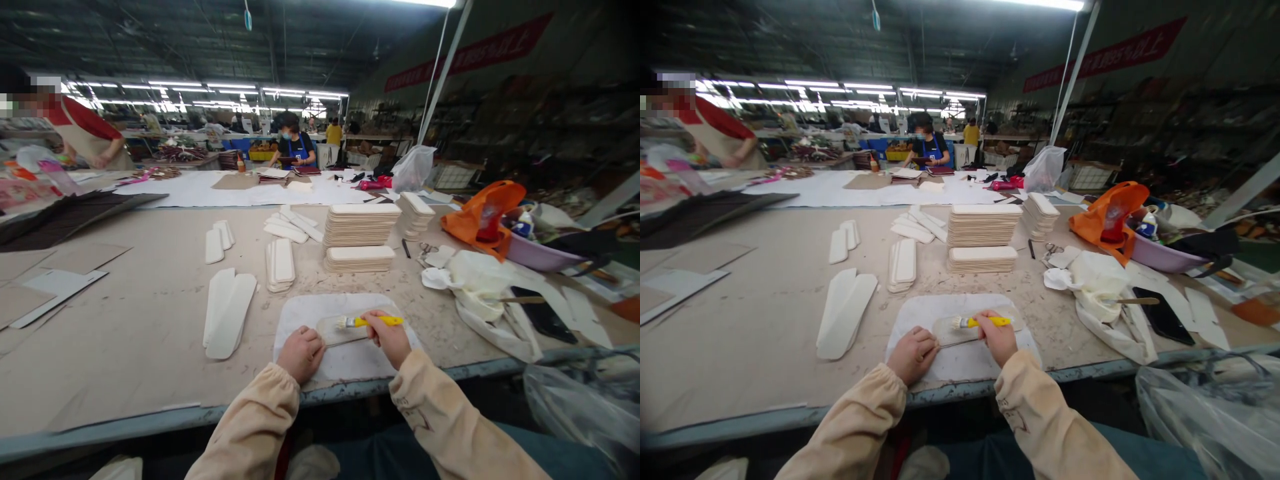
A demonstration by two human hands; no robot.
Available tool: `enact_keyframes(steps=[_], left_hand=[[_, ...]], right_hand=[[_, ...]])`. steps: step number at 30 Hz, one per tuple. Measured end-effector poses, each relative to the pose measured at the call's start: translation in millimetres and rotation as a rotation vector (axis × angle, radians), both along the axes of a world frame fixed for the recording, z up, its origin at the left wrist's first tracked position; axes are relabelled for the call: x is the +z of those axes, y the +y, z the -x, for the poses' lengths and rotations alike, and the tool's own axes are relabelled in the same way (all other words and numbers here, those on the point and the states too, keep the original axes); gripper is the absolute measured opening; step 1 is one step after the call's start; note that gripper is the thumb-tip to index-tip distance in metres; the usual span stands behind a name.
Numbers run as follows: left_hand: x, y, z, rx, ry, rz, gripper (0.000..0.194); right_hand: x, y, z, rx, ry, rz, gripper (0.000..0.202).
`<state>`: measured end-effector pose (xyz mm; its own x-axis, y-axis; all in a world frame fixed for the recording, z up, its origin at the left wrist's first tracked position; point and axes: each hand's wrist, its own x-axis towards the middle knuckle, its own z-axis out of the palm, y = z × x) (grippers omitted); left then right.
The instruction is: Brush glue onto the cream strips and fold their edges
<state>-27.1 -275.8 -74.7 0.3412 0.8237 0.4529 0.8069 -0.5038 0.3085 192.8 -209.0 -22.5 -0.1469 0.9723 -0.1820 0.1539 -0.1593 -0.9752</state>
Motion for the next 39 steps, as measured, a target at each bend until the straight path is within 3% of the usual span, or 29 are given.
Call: enact_keyframes(steps=[4,7,10,17,20,23,27,32,35,39], left_hand=[[3.3,0,-1,-0.013,0.011,0.013,0.021],[4.9,-1,-1,-0.019,0.007,0.014,0.021],[5.3,-1,-2,-0.022,-0.008,0.013,0.021],[3.0,2,-1,-0.038,-0.012,-0.004,0.018],[1.8,3,0,-0.039,-0.005,0.009,0.019],[2.1,3,0,-0.04,-0.002,0.023,0.018],[3.7,3,-1,-0.04,-0.008,0.026,0.018],[3.6,3,-1,-0.04,-0.002,0.032,0.018],[3.1,3,-1,-0.036,-0.01,0.032,0.018],[3.0,3,0,-0.052,-0.018,0.022,0.017]], right_hand=[[-12.7,-10,30,0.073,0.021,-0.024,0.025],[-17.7,-10,31,0.053,-0.036,-0.049,0.024],[-16.1,0,10,0.002,-0.094,-0.086,0.024],[-0.2,24,-72,-0.144,-0.33,-0.162,0.025],[6.0,21,-100,-0.217,-0.395,-0.271,0.026],[5.8,16,-113,-0.203,-0.466,-0.44,0.029],[-5.6,12,-105,-0.017,-0.687,-0.661,0.026],[-21.7,0,-71,0.255,-1.029,-0.712,0.022],[-24.5,-12,-54,0.368,-1.001,-0.829,0.02],[-20.3,-15,-59,0.297,-0.842,-0.9,0.023]])
